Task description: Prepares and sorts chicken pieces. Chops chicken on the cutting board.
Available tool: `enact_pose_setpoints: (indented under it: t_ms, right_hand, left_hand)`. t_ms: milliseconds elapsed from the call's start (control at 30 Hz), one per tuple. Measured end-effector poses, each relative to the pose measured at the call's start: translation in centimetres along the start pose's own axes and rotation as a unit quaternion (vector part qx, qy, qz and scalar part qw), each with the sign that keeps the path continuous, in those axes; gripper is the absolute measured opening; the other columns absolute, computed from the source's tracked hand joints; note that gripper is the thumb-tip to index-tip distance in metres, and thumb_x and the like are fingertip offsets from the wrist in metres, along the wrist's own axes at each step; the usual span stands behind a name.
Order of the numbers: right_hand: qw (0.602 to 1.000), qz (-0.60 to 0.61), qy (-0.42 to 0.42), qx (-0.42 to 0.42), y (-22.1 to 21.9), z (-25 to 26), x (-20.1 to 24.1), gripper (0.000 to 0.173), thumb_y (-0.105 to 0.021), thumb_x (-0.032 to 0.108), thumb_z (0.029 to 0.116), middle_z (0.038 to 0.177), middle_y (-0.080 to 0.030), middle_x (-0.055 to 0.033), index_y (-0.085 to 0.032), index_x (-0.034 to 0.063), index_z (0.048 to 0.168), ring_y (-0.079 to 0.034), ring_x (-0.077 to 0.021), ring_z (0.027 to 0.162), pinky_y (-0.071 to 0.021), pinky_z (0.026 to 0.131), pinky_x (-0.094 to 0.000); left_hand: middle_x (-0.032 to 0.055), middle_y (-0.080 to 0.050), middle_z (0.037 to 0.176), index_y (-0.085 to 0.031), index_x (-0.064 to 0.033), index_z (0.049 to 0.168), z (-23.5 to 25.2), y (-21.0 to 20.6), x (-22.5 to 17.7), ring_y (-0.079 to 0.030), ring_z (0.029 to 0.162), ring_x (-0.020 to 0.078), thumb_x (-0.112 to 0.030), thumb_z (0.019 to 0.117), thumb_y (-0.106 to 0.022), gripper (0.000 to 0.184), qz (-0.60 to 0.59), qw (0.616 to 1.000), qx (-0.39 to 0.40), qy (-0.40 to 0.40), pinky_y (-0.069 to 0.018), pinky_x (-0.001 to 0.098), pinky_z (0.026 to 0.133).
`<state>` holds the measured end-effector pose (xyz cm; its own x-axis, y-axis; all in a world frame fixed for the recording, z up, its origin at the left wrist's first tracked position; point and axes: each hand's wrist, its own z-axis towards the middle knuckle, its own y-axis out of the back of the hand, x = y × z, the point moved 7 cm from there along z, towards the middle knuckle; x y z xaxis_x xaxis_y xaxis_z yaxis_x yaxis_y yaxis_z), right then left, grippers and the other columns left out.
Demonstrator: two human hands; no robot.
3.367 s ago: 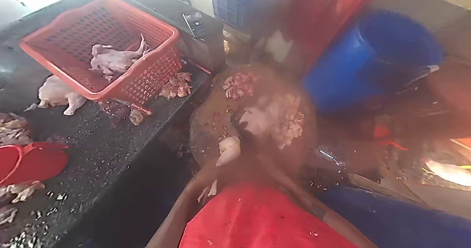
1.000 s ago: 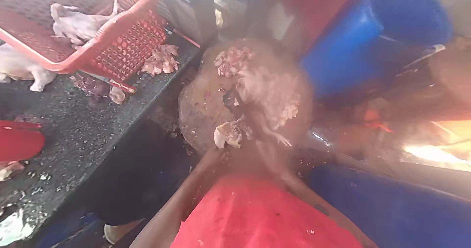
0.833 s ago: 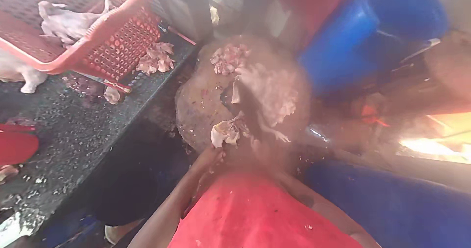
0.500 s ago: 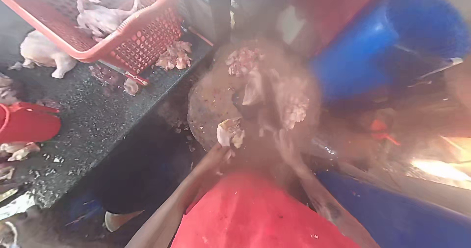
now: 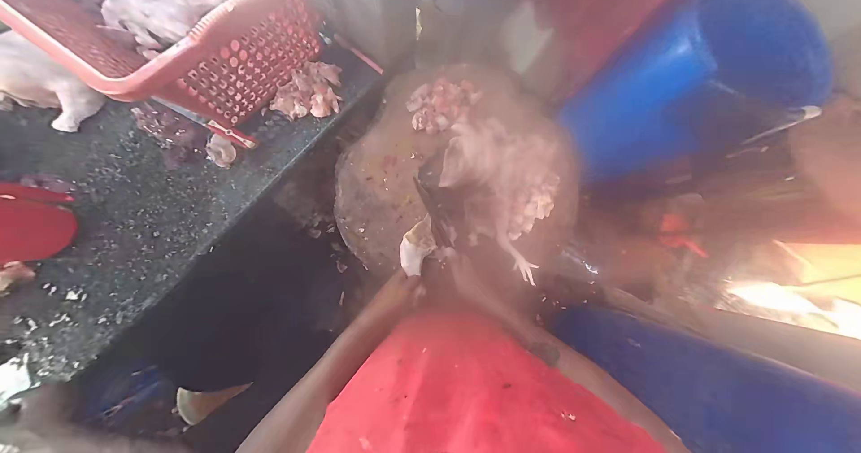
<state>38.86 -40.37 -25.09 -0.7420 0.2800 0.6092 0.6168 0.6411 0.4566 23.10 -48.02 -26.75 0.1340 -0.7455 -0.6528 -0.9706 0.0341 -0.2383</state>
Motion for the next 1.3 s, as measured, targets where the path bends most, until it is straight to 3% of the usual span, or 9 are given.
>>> enact_pose_setpoints:
  t_ms: [267,367,500,667,733,833,900,1100,1300]
  right_hand:
    - [0.991,0.084,0.097,-0.030,4.7,0.6,3.8,0.052,-0.025,0.040,0.1122,0.081,-0.055,-0.0046,-0.060,0.0021,0.118,-0.053,-0.0145,0.067,-0.0494,0.063,-0.0346]
    - [0.965,-0.014,0.203,-0.164,6.5,-3.3,0.1,0.057,-0.035,0.042,0.1072,0.094,-0.069,-0.0127,-0.062,-0.0044,0.126,-0.067,-0.0182,0.082,-0.0577,0.076,-0.0393]
    - [0.986,-0.046,0.134,-0.086,7.5,-2.7,-4.2,0.049,-0.036,0.035,0.1111,0.108,-0.069,-0.0180,-0.057,0.0012,0.140,-0.068,-0.0262,0.098,-0.0545,0.094,-0.0469]
    - [0.957,0.029,0.267,-0.114,8.6,-8.1,4.0,0.080,-0.025,0.072,0.1013,0.078,-0.056,-0.0006,-0.063,0.0018,0.109,-0.053,-0.0064,0.064,-0.0489,0.059,-0.0279]
    - [0.941,0.024,0.311,-0.132,7.9,-8.6,5.0,0.084,-0.025,0.073,0.1011,0.076,-0.057,-0.0011,-0.063,-0.0012,0.110,-0.054,-0.0048,0.064,-0.0496,0.059,-0.0257]
    - [0.982,-0.088,0.155,-0.069,5.6,-3.7,-0.2,0.055,-0.035,0.044,0.1092,0.090,-0.067,-0.0154,-0.065,-0.0022,0.118,-0.067,-0.0258,0.081,-0.0559,0.077,-0.0466]
    - [0.991,-0.124,0.050,-0.018,4.7,-1.1,-2.8,0.058,-0.032,0.048,0.1106,0.091,-0.065,-0.0171,-0.064,-0.0010,0.112,-0.066,-0.0305,0.086,-0.0532,0.081,-0.0526]
    - [0.963,-0.058,0.236,-0.116,6.4,-6.0,2.8,0.057,-0.034,0.047,0.1083,0.079,-0.062,-0.0082,-0.065,-0.0015,0.109,-0.061,-0.0164,0.069,-0.0545,0.066,-0.0367]
    - [0.989,-0.129,0.068,-0.022,5.3,-1.3,-2.3,0.057,-0.034,0.047,0.1104,0.089,-0.066,-0.0159,-0.067,0.0002,0.112,-0.066,-0.0288,0.085,-0.0531,0.083,-0.0518]
  left_hand:
    - [0.0021,-0.061,0.074,-0.051,-0.0094,0.130,-4.7,4.6,-0.2,-0.052,0.052,0.0104,-0.022,0.1040,-0.050,0.029,0.113,0.993,0.038,0.003,-0.0463,0.0278,0.048]
    - [0.0024,-0.062,0.080,-0.044,-0.0108,0.143,-5.6,6.3,-1.0,-0.054,0.057,0.0109,-0.024,0.1044,-0.051,0.042,0.120,0.992,-0.033,-0.003,-0.0478,0.0296,0.052]
    - [0.0028,-0.064,0.079,-0.041,-0.0103,0.145,-5.7,7.0,-2.7,-0.055,0.056,0.0103,-0.021,0.1034,-0.051,0.044,0.090,0.992,-0.077,-0.042,-0.0472,0.0269,0.049]
    - [0.0001,-0.061,0.073,-0.042,-0.0116,0.141,-6.6,6.4,-4.3,-0.053,0.052,0.0082,-0.018,0.1039,-0.048,0.038,0.058,0.995,-0.062,-0.055,-0.0459,0.0239,0.047]
    - [0.0000,-0.062,0.073,-0.042,-0.0119,0.141,-6.7,6.1,-4.7,-0.053,0.052,0.0077,-0.018,0.1043,-0.048,0.037,0.060,0.995,-0.053,-0.056,-0.0453,0.0231,0.047]
    - [0.0010,-0.063,0.074,-0.042,-0.0109,0.141,-6.9,5.4,-4.7,-0.054,0.052,0.0083,-0.018,0.1040,-0.047,0.038,0.049,0.996,-0.041,-0.054,-0.0463,0.0230,0.047]
    - [0.0015,-0.062,0.074,-0.042,-0.0107,0.139,-7.0,5.1,-4.2,-0.054,0.052,0.0084,-0.017,0.1046,-0.047,0.036,0.032,0.998,-0.035,-0.052,-0.0454,0.0228,0.047]
    - [0.0014,-0.064,0.075,-0.045,-0.0118,0.138,-7.3,5.0,-2.3,-0.053,0.051,0.0085,-0.019,0.1047,-0.047,0.035,0.020,0.998,-0.054,-0.040,-0.0445,0.0228,0.045]
    - [0.0010,-0.062,0.073,-0.045,-0.0101,0.137,-7.4,5.3,-2.6,-0.053,0.051,0.0082,-0.018,0.1042,-0.047,0.033,0.010,0.998,-0.054,-0.038,-0.0453,0.0230,0.047]
